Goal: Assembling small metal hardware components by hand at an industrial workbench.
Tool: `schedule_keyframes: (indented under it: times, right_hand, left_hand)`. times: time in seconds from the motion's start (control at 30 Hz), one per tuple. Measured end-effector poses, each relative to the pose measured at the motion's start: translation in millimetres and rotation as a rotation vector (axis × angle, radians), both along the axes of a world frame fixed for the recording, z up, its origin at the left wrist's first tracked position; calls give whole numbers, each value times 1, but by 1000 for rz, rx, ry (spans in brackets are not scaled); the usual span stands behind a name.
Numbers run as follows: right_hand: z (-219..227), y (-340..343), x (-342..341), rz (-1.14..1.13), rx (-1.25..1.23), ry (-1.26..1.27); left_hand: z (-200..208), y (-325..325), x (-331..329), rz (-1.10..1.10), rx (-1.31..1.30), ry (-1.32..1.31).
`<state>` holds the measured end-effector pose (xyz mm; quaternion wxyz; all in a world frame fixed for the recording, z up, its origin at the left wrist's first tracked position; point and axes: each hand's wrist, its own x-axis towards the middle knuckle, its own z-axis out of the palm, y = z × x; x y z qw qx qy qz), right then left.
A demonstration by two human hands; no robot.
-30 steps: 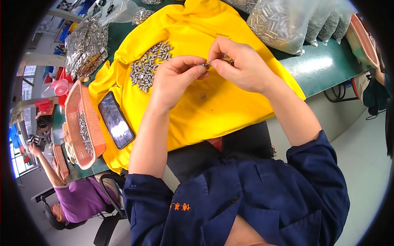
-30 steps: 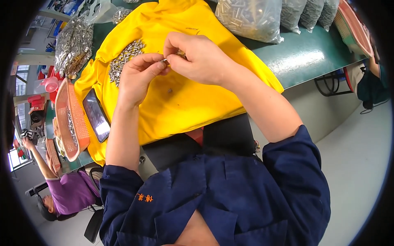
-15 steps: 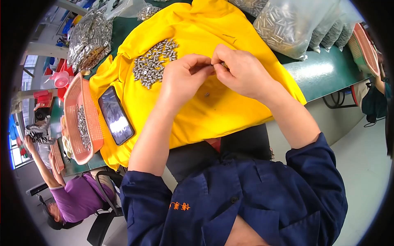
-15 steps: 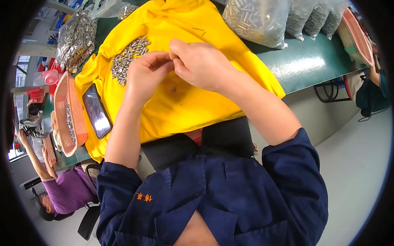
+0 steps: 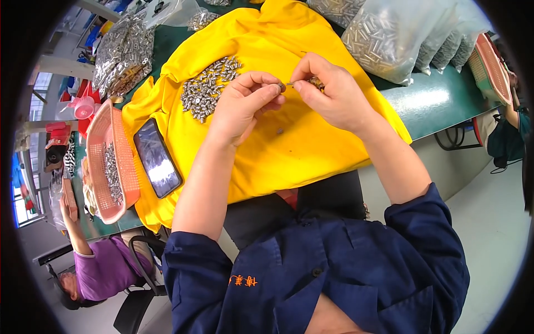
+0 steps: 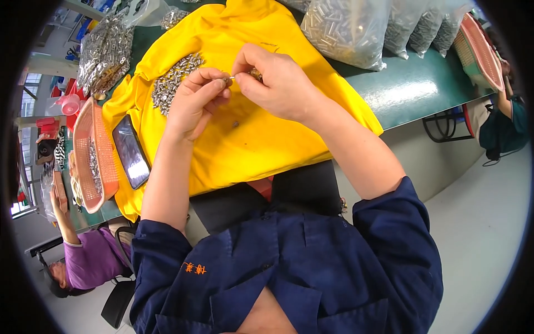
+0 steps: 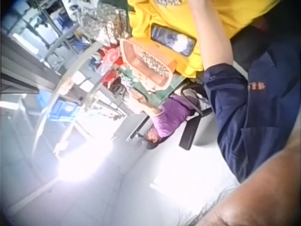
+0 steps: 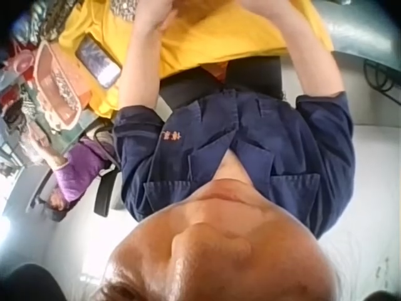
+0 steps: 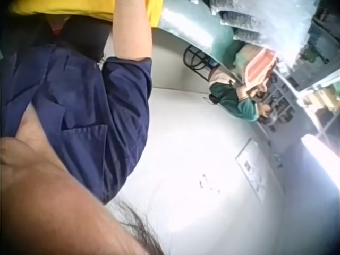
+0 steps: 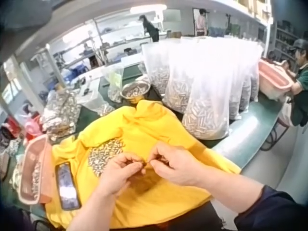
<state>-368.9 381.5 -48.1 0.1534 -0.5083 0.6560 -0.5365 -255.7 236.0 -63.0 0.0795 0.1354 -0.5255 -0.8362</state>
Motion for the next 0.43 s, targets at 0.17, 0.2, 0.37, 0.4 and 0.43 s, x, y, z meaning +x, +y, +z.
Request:
schedule_keyframes:
  times: [0.17, 0.2, 0.37, 0.4, 0.43]
  right_hand:
    - [1, 0, 1, 26, -5, -36]
    - [1, 0, 1, 31, -1, -39]
    - [0, -2, 1, 4, 4, 59]
    - [0, -1, 2, 3, 31, 112]
    - [0, -1, 2, 6, 34, 112]
  left_hand:
    - [-3, 3, 0, -17, 98, 55]
    - [-3, 3, 0, -12, 95, 58]
    - [-5, 2, 0, -4, 23, 64]
    - [-5, 1, 1, 4, -104, 42]
    - [-4, 2, 1, 9, -228, 19]
